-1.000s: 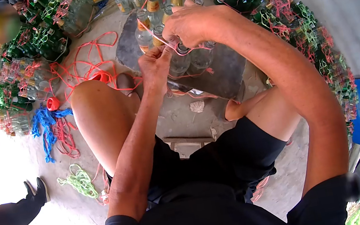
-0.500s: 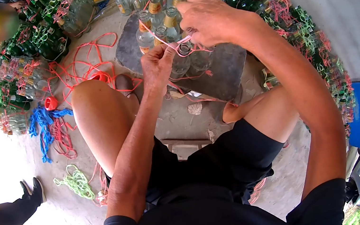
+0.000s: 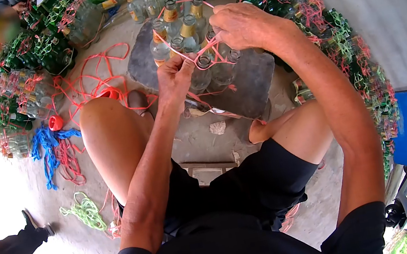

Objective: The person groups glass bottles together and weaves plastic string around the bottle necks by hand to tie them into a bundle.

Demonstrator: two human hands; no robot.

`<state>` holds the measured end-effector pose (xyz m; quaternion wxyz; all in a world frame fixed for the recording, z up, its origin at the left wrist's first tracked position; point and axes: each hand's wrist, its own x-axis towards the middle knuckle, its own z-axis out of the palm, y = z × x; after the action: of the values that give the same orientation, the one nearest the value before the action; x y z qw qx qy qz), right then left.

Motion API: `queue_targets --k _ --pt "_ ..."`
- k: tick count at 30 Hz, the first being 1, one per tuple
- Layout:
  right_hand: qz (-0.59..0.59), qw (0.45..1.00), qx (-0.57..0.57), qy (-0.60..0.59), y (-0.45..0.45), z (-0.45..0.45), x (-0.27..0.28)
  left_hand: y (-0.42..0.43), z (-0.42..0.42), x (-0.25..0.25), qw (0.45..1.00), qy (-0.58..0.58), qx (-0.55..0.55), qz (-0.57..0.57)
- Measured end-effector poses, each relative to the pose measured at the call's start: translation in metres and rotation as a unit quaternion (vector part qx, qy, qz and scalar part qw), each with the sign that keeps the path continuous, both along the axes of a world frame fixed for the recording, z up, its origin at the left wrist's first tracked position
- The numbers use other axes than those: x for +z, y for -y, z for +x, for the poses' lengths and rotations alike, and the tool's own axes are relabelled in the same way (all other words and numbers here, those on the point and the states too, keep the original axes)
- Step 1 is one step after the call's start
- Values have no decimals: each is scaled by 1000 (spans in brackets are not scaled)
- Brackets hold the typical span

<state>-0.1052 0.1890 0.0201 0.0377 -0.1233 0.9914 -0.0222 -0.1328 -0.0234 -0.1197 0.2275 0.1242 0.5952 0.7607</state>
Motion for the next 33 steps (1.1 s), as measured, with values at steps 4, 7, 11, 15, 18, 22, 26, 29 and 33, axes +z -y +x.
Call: queue_targets --k 4,7,11,15,18,22,26,29,33 --pt "11 1000 0 -3 -3 0 -2 -2 -1 -6 1000 -8 0 3" --pt "23 999 19 -15 -11 -2 -10 -3 -1 -6 1000 -24 8 7" --pt "16 998 57 -28 -18 -5 -14 -2 -2 -3 1000 -13 -3 -15" --pt "-9 1000 26 4 -18 -7 -13 -2 -2 -2 1000 -15 -3 -6" --pt "-14 1000 -4 22 -19 -12 -14 -2 -2 -3 1000 -7 -4 5" --pt "-26 999 0 22 -23 -23 -17 -3 -1 -3 1000 -6 5 13" --pt "-81 993 -37 70 -13 -31 -7 -2 -2 -3 1000 -9 6 17" --pt "-148 963 -138 176 3 -34 12 0 0 4 999 24 3 24" --pt "-137 960 -144 198 1 -43 5 -3 0 1 998 36 13 45"
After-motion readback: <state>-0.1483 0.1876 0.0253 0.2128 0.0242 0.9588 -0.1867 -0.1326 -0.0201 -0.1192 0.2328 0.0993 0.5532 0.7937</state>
